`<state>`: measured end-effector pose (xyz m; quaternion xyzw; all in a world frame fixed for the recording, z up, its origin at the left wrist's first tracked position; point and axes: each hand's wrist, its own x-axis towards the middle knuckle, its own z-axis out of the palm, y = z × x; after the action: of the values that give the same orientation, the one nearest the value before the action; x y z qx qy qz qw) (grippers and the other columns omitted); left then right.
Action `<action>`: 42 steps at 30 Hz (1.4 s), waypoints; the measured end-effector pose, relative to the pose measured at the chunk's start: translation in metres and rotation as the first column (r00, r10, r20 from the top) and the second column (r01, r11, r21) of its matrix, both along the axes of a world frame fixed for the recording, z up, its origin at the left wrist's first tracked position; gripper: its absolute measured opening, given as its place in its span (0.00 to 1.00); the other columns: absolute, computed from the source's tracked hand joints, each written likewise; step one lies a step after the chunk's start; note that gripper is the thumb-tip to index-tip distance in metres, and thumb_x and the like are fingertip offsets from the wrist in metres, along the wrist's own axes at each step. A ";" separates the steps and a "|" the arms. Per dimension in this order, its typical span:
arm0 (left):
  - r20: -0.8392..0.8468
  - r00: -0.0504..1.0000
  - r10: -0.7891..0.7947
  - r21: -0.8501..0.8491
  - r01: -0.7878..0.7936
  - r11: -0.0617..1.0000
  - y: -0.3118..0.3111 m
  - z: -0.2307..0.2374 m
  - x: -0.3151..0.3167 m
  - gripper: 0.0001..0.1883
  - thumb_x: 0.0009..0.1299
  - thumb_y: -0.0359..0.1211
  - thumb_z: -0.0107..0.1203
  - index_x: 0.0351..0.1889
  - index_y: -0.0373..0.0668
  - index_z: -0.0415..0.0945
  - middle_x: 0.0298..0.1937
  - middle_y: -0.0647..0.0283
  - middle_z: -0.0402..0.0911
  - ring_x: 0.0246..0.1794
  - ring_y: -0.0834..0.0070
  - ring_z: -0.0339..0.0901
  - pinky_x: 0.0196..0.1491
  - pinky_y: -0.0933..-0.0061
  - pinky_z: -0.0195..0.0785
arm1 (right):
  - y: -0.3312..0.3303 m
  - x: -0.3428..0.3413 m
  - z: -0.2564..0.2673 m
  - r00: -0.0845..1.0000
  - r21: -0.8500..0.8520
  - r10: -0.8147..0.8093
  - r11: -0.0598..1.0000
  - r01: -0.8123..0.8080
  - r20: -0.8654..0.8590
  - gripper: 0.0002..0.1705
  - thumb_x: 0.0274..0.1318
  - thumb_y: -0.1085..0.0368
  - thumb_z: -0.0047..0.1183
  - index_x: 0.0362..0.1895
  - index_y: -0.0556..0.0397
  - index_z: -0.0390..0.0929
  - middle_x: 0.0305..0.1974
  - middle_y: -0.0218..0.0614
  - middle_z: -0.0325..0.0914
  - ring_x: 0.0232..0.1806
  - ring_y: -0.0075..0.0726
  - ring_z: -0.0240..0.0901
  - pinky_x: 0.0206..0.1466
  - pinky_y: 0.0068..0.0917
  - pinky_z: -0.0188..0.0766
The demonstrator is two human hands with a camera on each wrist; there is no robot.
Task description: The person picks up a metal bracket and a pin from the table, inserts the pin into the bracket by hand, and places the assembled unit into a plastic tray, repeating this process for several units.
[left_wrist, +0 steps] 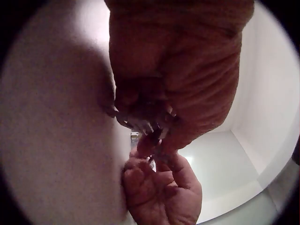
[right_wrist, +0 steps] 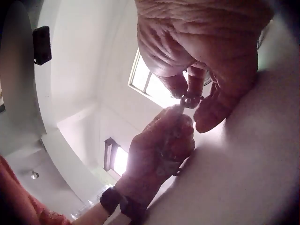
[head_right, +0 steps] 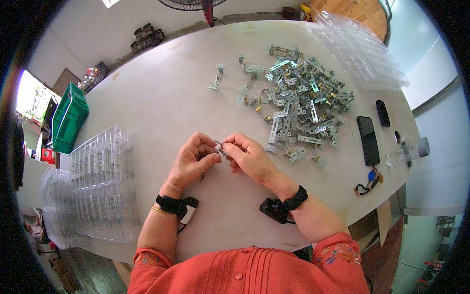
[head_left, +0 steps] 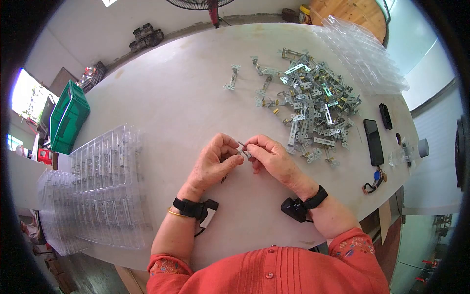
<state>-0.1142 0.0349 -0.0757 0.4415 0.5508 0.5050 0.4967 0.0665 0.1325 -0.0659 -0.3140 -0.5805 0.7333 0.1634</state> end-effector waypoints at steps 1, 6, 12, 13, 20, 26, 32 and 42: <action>-0.043 0.999 -0.005 0.038 0.007 0.999 0.000 -0.002 0.000 0.15 0.69 0.28 0.61 0.48 0.38 0.68 0.34 0.66 0.81 0.35 0.84 0.76 0.35 0.81 0.67 | 0.000 -0.001 -0.003 1.000 0.001 0.000 1.000 0.000 -0.001 0.11 0.70 0.61 0.46 0.45 0.53 0.76 0.30 0.24 0.73 0.29 0.18 0.71 0.34 0.20 0.73; -0.140 0.990 -0.025 0.104 0.040 0.994 0.000 -0.007 0.006 0.15 0.67 0.28 0.63 0.47 0.38 0.69 0.33 0.66 0.80 0.32 0.85 0.73 0.35 0.79 0.67 | 0.001 -0.002 -0.017 0.993 0.103 -0.040 0.993 0.051 -0.113 0.08 0.69 0.61 0.52 0.43 0.52 0.77 0.31 0.22 0.74 0.32 0.15 0.70 0.37 0.16 0.69; -0.353 0.924 0.149 0.088 -0.126 0.988 0.001 0.006 0.013 0.11 0.69 0.26 0.61 0.45 0.38 0.71 0.35 0.70 0.77 0.34 0.86 0.72 0.38 0.81 0.67 | 0.008 -0.001 -0.020 0.945 0.195 -0.245 0.937 0.288 -0.218 0.09 0.70 0.59 0.52 0.43 0.51 0.77 0.35 0.23 0.76 0.39 0.15 0.70 0.44 0.16 0.68; -0.404 0.880 0.250 0.120 -0.220 0.968 0.002 0.008 0.013 0.09 0.69 0.26 0.60 0.44 0.38 0.72 0.34 0.70 0.77 0.33 0.86 0.71 0.36 0.81 0.67 | 0.009 -0.001 -0.020 0.943 0.193 -0.250 0.936 0.293 -0.220 0.09 0.70 0.59 0.52 0.43 0.51 0.77 0.35 0.23 0.76 0.39 0.15 0.70 0.44 0.16 0.68; -0.456 0.790 0.410 0.253 -0.327 0.911 0.005 0.001 0.014 0.08 0.73 0.31 0.55 0.45 0.36 0.74 0.31 0.59 0.80 0.24 0.74 0.73 0.31 0.73 0.69 | 0.010 -0.001 -0.021 0.937 0.122 -0.224 0.957 0.264 -0.270 0.11 0.71 0.57 0.51 0.43 0.52 0.77 0.36 0.26 0.78 0.39 0.18 0.72 0.46 0.21 0.73; -0.564 0.718 0.408 0.162 -0.389 0.907 0.007 -0.002 0.008 0.10 0.72 0.33 0.57 0.44 0.36 0.74 0.32 0.57 0.80 0.30 0.71 0.76 0.38 0.70 0.71 | 0.013 0.001 -0.020 0.943 0.101 -0.221 0.962 0.252 -0.249 0.11 0.71 0.58 0.51 0.43 0.52 0.77 0.36 0.26 0.79 0.39 0.19 0.74 0.46 0.22 0.74; -0.627 0.723 0.289 0.109 -0.286 0.952 0.008 0.013 0.025 0.15 0.68 0.39 0.62 0.40 0.36 0.73 0.34 0.56 0.77 0.31 0.69 0.74 0.37 0.67 0.70 | 0.016 0.002 -0.024 0.938 0.079 -0.228 0.963 0.256 -0.260 0.11 0.71 0.58 0.51 0.43 0.52 0.77 0.35 0.27 0.79 0.39 0.20 0.75 0.46 0.22 0.76; -0.758 0.606 0.242 0.141 -0.210 0.968 0.024 0.006 0.039 0.18 0.66 0.41 0.62 0.34 0.33 0.73 0.32 0.51 0.78 0.30 0.58 0.75 0.36 0.60 0.70 | 0.014 0.001 -0.022 0.923 0.037 -0.282 0.953 0.301 -0.260 0.09 0.70 0.60 0.51 0.41 0.52 0.77 0.34 0.27 0.78 0.37 0.20 0.75 0.42 0.21 0.74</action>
<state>-0.0756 0.0587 -0.0697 0.5503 0.7509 0.3376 0.1388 0.0680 0.1467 -0.0883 -0.2947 -0.5295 0.7118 0.3551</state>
